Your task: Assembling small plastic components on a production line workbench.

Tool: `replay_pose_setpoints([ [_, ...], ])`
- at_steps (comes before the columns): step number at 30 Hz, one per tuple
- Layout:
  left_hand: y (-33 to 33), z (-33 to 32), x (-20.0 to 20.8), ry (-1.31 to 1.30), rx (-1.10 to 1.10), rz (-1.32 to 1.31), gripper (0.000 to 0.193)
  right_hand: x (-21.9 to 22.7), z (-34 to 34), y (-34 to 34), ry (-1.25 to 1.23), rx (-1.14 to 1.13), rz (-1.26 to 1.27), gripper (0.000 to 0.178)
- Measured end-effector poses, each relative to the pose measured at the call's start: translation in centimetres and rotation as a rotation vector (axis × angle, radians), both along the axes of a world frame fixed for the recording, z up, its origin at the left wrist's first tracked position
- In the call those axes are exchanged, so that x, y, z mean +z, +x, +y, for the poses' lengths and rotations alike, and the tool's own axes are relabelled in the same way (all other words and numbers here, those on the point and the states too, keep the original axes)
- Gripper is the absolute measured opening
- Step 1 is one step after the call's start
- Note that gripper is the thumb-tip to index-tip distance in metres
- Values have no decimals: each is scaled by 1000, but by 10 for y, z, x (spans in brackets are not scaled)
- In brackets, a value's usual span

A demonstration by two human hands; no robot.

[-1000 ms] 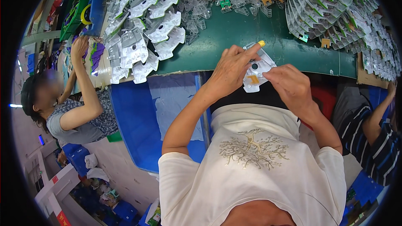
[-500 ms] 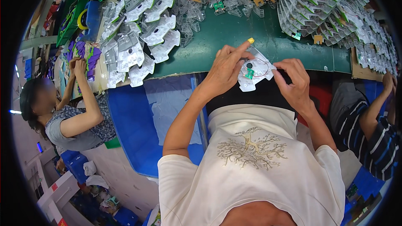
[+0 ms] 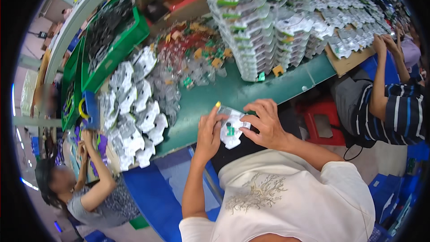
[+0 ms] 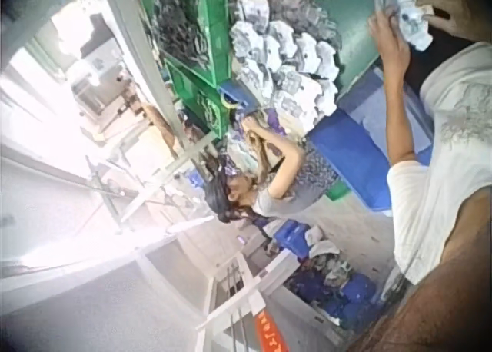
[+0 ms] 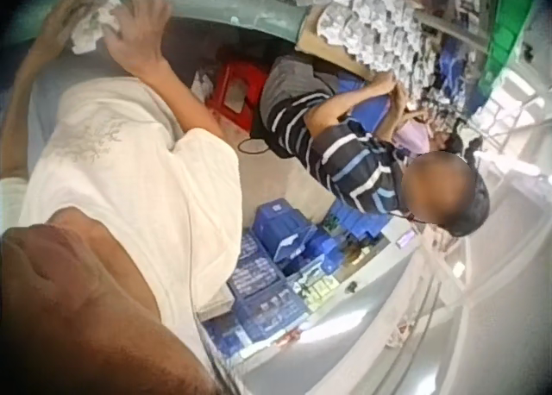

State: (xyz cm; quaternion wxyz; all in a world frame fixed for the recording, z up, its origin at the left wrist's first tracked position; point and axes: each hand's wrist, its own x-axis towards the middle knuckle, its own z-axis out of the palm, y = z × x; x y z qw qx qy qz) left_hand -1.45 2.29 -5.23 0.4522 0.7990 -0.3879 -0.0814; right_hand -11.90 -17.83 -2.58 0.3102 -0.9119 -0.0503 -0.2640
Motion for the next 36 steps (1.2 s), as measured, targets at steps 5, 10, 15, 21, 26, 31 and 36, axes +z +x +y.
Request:
replay_pose_setpoints([
  [5,9,-17,10,-72,-29,29,56,6,17,11,-120,12,52,29],
  [10,9,-12,8,-71,27,31,60,3,33,24,-138,-20,52,17],
  [15,0,-8,9,-82,18,-10,57,-7,41,11,-196,-19,-62,10],
  [21,-4,-1,3,-86,24,-18,57,-10,45,-1,-92,-12,17,24],
  [26,3,-7,9,-76,-3,-2,57,4,-4,-10,27,-223,-111,37],
  [31,13,-16,7,-105,-5,-1,56,-9,-7,6,343,-212,279,23],
  [36,3,-15,32,-179,106,-1,44,-13,-15,-5,345,-145,36,19],
])
